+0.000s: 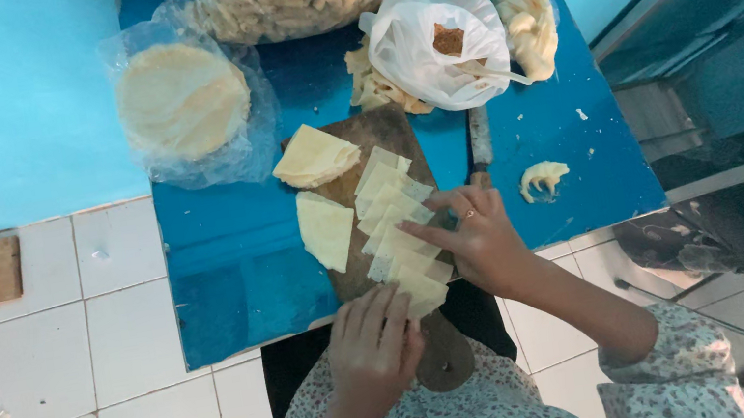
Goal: The person folds square pastry wrappers into triangles on a wooden board, spoons brown filling from a plastic bag into each wrapper, and pinches the edges closed to seal them, placing the finished filled pastries on the board.
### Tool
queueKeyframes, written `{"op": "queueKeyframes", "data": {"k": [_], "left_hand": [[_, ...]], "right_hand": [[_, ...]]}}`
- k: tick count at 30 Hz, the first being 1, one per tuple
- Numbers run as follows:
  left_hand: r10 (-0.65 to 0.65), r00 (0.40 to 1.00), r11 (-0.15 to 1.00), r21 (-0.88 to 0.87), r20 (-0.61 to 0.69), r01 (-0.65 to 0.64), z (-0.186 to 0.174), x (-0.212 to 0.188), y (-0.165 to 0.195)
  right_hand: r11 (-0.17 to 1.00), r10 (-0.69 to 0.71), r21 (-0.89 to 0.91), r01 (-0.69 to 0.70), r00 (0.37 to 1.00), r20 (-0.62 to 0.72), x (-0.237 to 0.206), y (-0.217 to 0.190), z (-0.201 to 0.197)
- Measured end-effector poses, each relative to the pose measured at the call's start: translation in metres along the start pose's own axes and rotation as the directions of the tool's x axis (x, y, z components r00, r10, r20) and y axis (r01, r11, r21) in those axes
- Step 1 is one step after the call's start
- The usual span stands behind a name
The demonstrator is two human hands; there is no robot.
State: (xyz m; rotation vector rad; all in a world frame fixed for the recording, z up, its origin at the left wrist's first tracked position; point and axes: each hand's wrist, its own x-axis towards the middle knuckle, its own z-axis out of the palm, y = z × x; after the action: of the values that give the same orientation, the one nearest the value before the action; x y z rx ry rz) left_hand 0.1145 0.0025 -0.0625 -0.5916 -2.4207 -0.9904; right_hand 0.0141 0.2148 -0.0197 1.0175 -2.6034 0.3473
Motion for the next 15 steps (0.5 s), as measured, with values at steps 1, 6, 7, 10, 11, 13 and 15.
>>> {"op": "queueKeyframes", "data": {"k": [1,6,7,10,11,13,15], "left_hand": [[0.012,1.0,0.998,0.057,-0.014,-0.011,0.0,0.003,-0.003],[0.026,0.999,0.979,0.203,-0.042,-0.017,0.005,0.024,-0.021],[0.018,0.998,0.983,0.185,-0.053,-0.008,0.004,0.026,-0.02],[-0.004,0.998,0.989,0.147,-0.069,0.014,0.005,0.027,-0.021],[-0.01,0.998,0.989,0.15,-0.069,0.021,0.005,0.027,-0.021],[-0.015,0.998,0.987,0.161,-0.066,0.026,0.006,0.027,-0.021],[-0.017,0.998,0.983,0.18,-0.061,0.028,0.007,0.027,-0.021]], "right_hand": [[0.999,-0.017,0.039,0.017,1.0,0.0,0.002,-0.002,0.001],[0.992,0.005,0.128,-0.018,0.996,0.094,0.009,-0.007,0.005],[0.993,0.012,0.118,-0.025,0.994,0.107,0.008,-0.006,0.004],[0.998,0.008,-0.063,-0.004,0.998,0.059,0.006,0.002,0.007],[0.993,-0.017,-0.119,0.021,0.999,0.036,0.005,0.004,0.008],[0.97,-0.067,-0.235,0.063,0.998,-0.008,0.001,0.007,0.01],[0.97,-0.055,-0.238,0.048,0.998,-0.026,-0.001,0.009,0.009]]}}
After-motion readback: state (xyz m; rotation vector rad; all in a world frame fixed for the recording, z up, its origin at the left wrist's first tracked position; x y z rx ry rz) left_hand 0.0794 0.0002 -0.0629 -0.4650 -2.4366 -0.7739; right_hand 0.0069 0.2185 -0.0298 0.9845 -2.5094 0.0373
